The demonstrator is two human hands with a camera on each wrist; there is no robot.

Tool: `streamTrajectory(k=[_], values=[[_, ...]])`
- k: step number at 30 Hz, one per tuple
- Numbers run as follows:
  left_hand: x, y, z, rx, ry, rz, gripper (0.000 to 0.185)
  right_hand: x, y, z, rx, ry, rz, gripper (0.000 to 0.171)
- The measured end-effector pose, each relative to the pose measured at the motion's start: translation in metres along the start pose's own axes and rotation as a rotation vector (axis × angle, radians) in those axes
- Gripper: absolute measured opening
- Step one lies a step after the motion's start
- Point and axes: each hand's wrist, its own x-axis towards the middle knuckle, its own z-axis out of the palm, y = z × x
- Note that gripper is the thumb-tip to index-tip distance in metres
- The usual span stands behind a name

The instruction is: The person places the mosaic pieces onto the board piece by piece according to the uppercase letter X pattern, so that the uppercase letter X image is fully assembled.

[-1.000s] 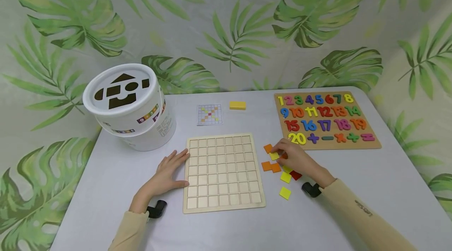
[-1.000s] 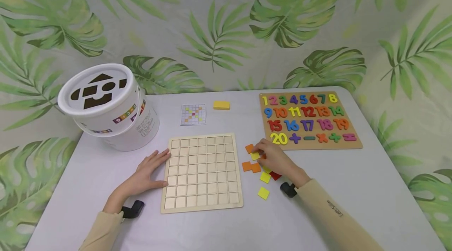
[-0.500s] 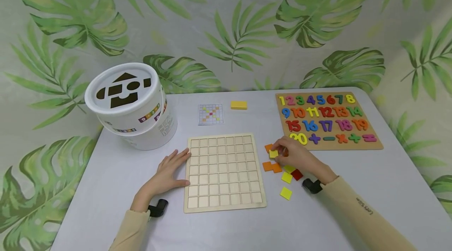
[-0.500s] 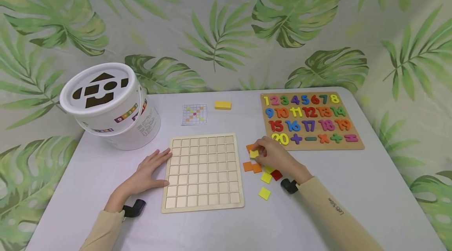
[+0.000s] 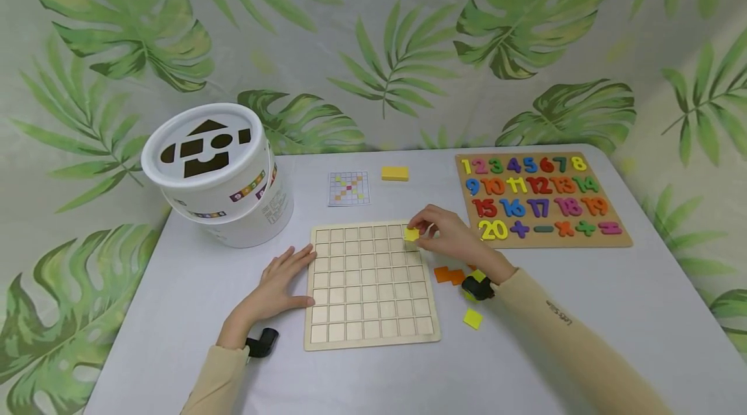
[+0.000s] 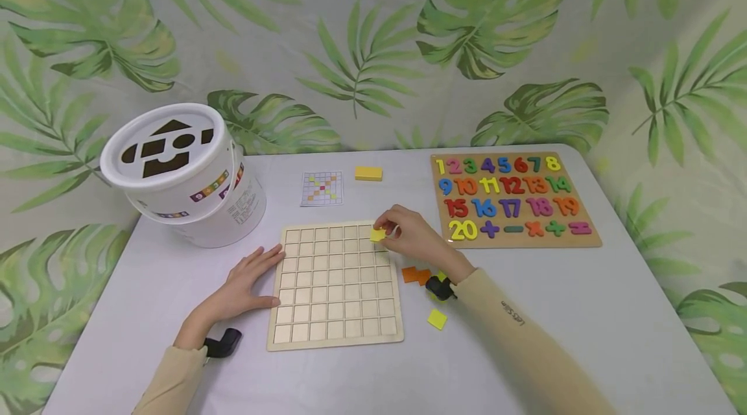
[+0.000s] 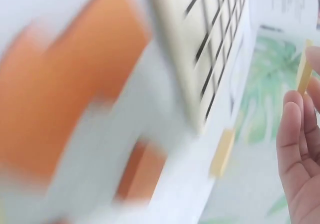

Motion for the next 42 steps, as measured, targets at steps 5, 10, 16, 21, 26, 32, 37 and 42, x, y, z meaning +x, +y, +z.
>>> streamTrajectory(k=[5, 10, 16, 21, 26, 32, 37, 42], values=[[0.0, 0.0, 0.0, 0.004, 0.002, -0.005, 0.088, 0.028, -0.01, 0.028, 0.045, -0.068, -0.048, 0.024], [-0.001, 0.0, 0.0, 0.004, 0.008, -0.002, 0.087, 0.056, -0.019, 0.058, 0.031, -0.166, -0.056, 0.019], [0.0, -0.001, 0.0, 0.01, -0.01, -0.022, 0.087, 0.078, -0.026, 0.09, -0.058, -0.215, -0.054, 0.016], [0.0, -0.001, 0.0, 0.01, -0.005, -0.009, 0.088, 0.086, -0.031, 0.1, -0.078, -0.23, -0.036, 0.014], [-0.001, -0.001, -0.001, 0.009, 0.001, -0.01, 0.087, 0.092, -0.037, 0.105, -0.126, -0.28, 0.005, 0.013], [0.0, 0.0, 0.0, -0.004, -0.004, -0.02, 0.087, 0.095, -0.039, 0.109, -0.171, -0.286, 0.027, 0.016], [0.0, 0.001, 0.0, -0.005, -0.004, -0.017, 0.087, 0.094, -0.04, 0.106, -0.149, -0.295, 0.02, 0.016], [0.001, 0.001, 0.0, -0.005, -0.004, -0.02, 0.087, 0.084, -0.037, 0.091, -0.076, -0.294, 0.033, 0.023]])
